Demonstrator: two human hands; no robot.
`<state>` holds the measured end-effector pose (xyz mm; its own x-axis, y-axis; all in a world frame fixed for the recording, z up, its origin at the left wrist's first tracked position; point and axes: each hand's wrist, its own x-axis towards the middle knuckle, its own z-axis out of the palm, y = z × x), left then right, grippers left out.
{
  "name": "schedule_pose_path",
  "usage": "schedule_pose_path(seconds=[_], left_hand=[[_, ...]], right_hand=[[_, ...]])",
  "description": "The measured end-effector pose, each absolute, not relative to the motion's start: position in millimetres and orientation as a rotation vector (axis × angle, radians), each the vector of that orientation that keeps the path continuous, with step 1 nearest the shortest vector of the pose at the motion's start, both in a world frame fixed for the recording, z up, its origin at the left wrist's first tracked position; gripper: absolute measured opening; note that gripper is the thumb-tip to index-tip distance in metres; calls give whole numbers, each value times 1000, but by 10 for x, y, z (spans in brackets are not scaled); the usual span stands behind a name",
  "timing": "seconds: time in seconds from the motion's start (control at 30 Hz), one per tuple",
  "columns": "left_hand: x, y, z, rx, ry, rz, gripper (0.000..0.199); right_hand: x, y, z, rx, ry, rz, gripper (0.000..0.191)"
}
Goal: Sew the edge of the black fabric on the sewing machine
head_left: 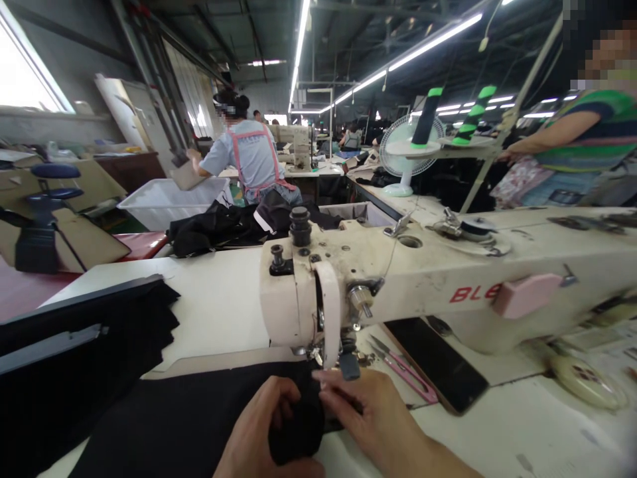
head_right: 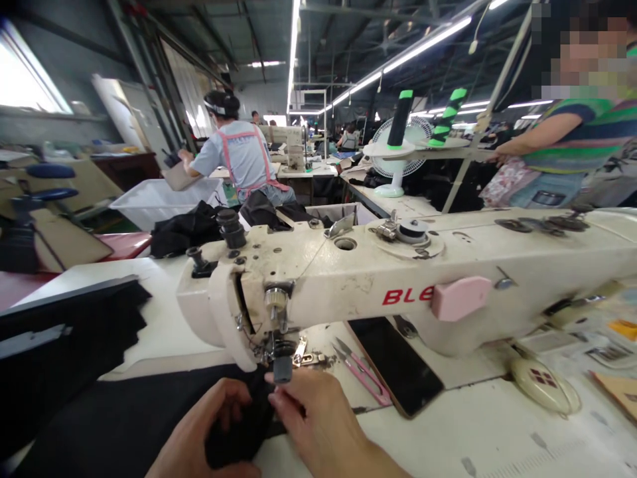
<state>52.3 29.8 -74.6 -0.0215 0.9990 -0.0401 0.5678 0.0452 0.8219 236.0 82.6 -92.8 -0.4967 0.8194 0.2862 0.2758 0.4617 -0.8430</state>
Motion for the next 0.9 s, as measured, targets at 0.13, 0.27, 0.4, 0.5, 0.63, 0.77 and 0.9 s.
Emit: schedule_pose_path(seconds=[0.13,0.27,0.4,0.5,0.63,0.77,0.9], left_hand=[[508,355,-727,1630,1620,850,65],[434,371,-819,1746,1509,874,55],[347,365,-879,1822,1358,832,35],[308,369,-884,1834,1284,804,34],[288,383,-892,1859,1277,780,37],[315,354,-883,1886,1294,791,36],[365,282,-879,2017,1220,837,25]], right_hand=[[2361,553,-985,-944,-1155,1952,49],[2260,401,-1014,-883,-978,2084,63],[2193,396,-996,-802,-1042,2092,44],[2210,402,-976,-786,-1092,2068,40],[2251,389,-968,-839,-1080,2062,39],[2247,382,-964,-822,-949,2134,38],[2205,354,-918,-874,-808,2160,33]])
